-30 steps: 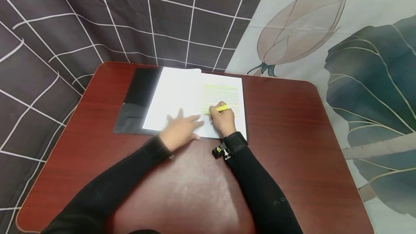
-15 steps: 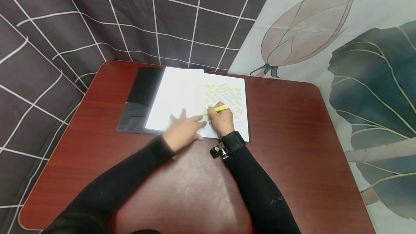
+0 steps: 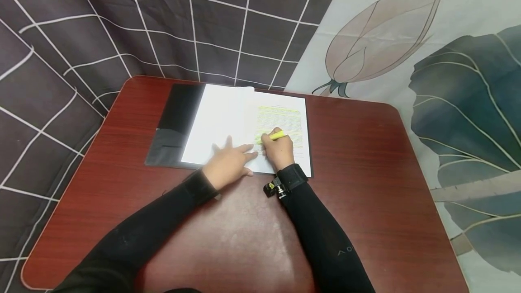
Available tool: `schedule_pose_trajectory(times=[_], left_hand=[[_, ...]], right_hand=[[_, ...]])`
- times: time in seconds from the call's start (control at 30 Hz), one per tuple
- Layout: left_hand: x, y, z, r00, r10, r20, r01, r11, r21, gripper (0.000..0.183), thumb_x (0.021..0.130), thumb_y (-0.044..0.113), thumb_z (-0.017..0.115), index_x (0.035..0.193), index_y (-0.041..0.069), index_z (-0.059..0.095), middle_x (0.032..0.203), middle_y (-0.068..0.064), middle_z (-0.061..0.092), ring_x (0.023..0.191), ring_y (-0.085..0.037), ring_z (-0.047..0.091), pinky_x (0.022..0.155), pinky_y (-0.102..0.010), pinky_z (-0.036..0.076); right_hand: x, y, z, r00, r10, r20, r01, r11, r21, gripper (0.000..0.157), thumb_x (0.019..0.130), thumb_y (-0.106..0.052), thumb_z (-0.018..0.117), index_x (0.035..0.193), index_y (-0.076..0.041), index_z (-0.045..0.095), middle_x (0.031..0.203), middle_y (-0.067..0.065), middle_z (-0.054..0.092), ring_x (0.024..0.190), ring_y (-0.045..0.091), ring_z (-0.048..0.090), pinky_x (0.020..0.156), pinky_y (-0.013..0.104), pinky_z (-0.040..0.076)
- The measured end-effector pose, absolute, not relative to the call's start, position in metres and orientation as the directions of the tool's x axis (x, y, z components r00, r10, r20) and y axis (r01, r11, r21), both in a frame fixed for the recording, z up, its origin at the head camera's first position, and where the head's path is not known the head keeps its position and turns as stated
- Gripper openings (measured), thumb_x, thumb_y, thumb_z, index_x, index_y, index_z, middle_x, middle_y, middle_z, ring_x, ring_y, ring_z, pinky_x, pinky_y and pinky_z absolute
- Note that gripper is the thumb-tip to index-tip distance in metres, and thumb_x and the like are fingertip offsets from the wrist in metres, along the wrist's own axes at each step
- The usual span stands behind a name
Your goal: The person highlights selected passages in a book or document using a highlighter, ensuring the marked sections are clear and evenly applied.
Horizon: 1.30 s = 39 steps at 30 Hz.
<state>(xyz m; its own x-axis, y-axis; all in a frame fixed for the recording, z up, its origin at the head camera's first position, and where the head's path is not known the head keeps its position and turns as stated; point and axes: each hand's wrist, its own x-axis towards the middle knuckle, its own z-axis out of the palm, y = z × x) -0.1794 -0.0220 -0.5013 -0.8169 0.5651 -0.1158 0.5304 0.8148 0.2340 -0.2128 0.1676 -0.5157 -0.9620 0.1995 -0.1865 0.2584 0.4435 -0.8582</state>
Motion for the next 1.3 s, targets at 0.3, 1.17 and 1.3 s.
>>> schedule_pose_trajectory(times=[0.3, 1.17, 1.3], left_hand=[[-0.183, -0.021, -0.504, -0.813, 0.566, -0.135, 0.536, 0.819, 0.205, 0.065, 0.101, 0.055, 0.081, 0.160, 0.031, 0.068, 0.174, 0.001, 0.059, 0.157, -0.071, 0.044, 0.107, -0.095, 0.045], [-0.192, -0.021, -0.536, -0.821, 0.562, -0.095, 0.532, 0.815, 0.228, 0.070, 0.096, 0.062, 0.083, 0.159, 0.035, 0.069, 0.175, 0.005, 0.058, 0.159, -0.071, 0.040, 0.106, -0.098, 0.041], [-0.191, -0.020, -0.532, -0.822, 0.562, -0.098, 0.521, 0.809, 0.271, 0.070, 0.095, 0.058, 0.086, 0.158, 0.032, 0.069, 0.175, 0.003, 0.058, 0.160, -0.072, 0.036, 0.107, -0.100, 0.038]], right_hand=[[-0.208, 0.171, -0.508, -0.962, 0.207, -0.177, 0.252, 0.429, -0.867, 0.025, 0.107, -0.017, 0.066, 0.083, -0.014, 0.060, 0.065, -0.001, 0.068, 0.052, 0.010, 0.063, 0.052, 0.025, 0.052], [-0.198, 0.186, -0.502, -0.947, 0.264, -0.185, 0.287, 0.429, -0.857, 0.021, 0.106, -0.014, 0.063, 0.086, -0.013, 0.057, 0.066, -0.005, 0.065, 0.053, 0.007, 0.061, 0.051, 0.021, 0.054], [-0.198, 0.190, -0.503, -0.945, 0.268, -0.189, 0.293, 0.427, -0.856, 0.021, 0.105, -0.014, 0.063, 0.086, -0.013, 0.057, 0.065, -0.005, 0.065, 0.053, 0.006, 0.061, 0.051, 0.020, 0.054]])
